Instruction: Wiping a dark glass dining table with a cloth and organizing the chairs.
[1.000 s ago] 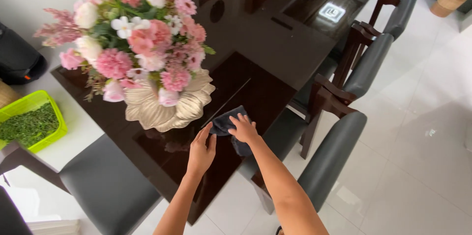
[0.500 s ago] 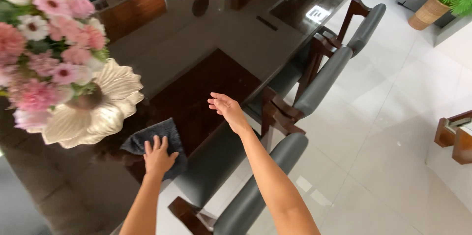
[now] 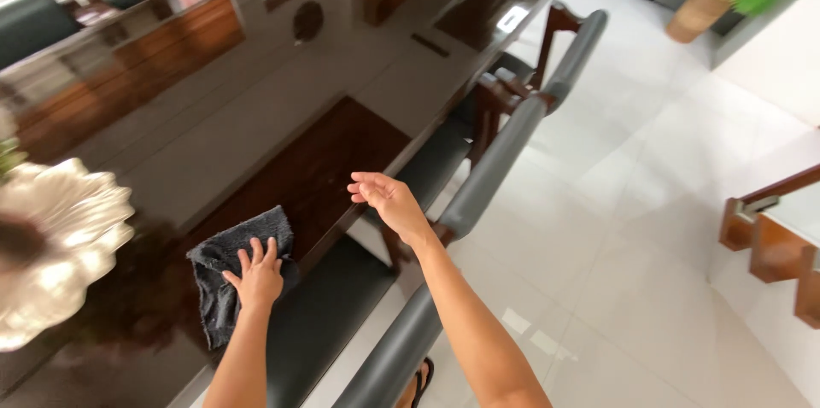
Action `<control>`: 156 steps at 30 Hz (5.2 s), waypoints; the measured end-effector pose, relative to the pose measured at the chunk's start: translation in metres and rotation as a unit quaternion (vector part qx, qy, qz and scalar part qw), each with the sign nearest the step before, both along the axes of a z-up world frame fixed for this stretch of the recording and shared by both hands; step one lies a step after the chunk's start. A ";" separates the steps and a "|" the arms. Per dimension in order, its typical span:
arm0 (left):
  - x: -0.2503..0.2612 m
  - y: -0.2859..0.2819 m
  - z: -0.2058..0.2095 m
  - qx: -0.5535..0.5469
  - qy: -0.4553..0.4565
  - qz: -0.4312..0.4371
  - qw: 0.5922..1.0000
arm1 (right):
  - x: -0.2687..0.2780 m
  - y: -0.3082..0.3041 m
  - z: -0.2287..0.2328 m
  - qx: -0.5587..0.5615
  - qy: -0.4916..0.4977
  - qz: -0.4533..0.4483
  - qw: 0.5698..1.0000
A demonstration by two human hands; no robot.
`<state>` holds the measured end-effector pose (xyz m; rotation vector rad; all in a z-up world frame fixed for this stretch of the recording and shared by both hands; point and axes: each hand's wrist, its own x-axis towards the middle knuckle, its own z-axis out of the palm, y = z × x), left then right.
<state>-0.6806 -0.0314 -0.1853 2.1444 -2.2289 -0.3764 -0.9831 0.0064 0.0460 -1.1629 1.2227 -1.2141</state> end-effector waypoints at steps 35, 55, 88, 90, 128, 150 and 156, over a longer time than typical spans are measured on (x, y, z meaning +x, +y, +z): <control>-0.489 -0.327 -0.001 -0.083 0.039 0.044 0.995 | -0.524 -0.347 0.027 0.006 -0.015 0.069 0.997; -0.969 -0.577 0.055 -0.024 0.043 -0.048 0.998 | -0.870 -0.580 0.033 0.021 -0.021 0.045 0.999; -1.419 -0.918 0.017 -0.061 0.189 0.044 0.979 | -1.305 -0.956 0.025 0.051 -0.081 0.219 0.971; -1.427 -0.937 0.015 -0.124 0.162 0.054 0.978 | -1.318 -0.990 0.035 0.050 -0.078 0.218 0.972; -1.750 -1.441 0.315 -0.230 0.596 0.236 0.732 | -1.565 -1.554 0.012 0.215 -0.116 0.247 0.938; -1.591 -1.657 0.240 -0.376 0.099 0.399 0.831 | -1.378 -1.825 -0.065 0.379 -0.470 0.360 0.711; -1.549 -1.714 0.244 -0.189 0.363 0.598 0.689 | -1.333 -1.907 -0.015 0.412 -0.404 0.394 0.715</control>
